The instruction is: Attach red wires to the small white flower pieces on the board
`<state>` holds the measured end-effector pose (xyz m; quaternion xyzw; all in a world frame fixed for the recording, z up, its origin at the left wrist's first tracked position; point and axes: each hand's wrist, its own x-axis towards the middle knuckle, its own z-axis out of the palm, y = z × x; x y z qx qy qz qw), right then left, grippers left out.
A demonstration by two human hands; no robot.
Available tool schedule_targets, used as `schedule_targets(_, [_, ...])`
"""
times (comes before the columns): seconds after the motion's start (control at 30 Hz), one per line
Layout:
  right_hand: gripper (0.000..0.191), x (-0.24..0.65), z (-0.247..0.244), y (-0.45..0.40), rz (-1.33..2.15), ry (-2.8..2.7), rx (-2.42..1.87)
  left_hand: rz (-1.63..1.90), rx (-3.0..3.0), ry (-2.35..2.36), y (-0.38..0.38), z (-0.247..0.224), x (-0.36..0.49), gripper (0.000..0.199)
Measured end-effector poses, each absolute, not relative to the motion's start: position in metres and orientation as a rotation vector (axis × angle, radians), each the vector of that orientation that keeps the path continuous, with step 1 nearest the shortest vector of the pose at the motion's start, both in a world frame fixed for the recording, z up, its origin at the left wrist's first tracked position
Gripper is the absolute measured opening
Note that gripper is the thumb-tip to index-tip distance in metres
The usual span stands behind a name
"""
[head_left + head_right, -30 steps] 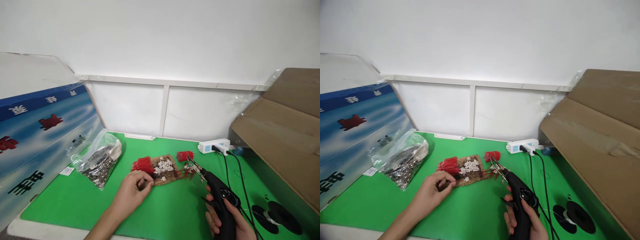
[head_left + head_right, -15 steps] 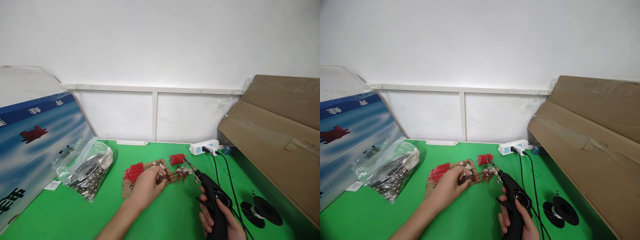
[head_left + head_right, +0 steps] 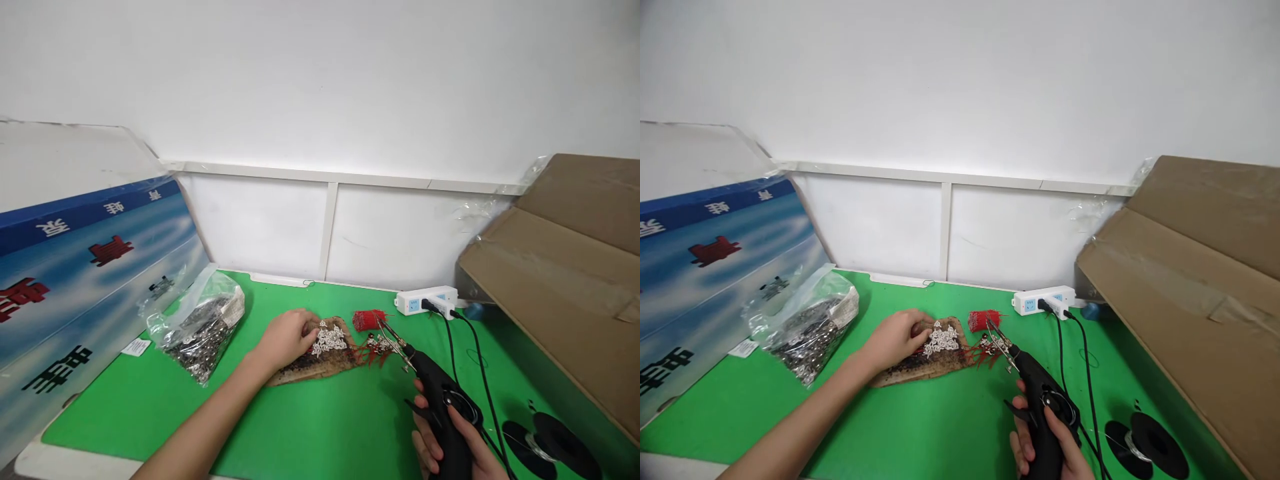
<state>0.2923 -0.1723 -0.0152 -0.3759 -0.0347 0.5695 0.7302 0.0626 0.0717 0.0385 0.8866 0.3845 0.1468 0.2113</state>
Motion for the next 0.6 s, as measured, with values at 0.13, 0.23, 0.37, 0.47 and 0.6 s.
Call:
schedule_targets(0.13, [0.045, 0.290, -0.015, -0.171, 1.244, -0.062, -0.804, 0.383, 2.457, 1.219, 0.083, 0.036, 0.082, 0.034])
schedule_targets(0.23, [0.047, 0.290, -0.016, -0.169, 1.212, -0.039, -0.807, 0.358, 2.413, 1.272, 0.086, 0.036, 0.089, 0.033])
schedule_targets(0.37, [0.049, 0.290, -0.013, -0.169, 1.219, -0.007, -0.861, 0.385, 2.342, 1.294, 0.088, 0.033, 0.091, 0.029])
schedule_targets(0.47, [0.049, 0.289, -0.009, -0.170, 1.213, 0.009, -0.879, 0.405, 2.316, 1.312, 0.091, 0.030, 0.092, 0.027])
schedule_targets(0.6, [0.057, 0.284, -0.002, -0.169, 1.186, 0.055, -0.867, 0.466, 2.263, 1.290, 0.094, 0.026, 0.093, 0.022])
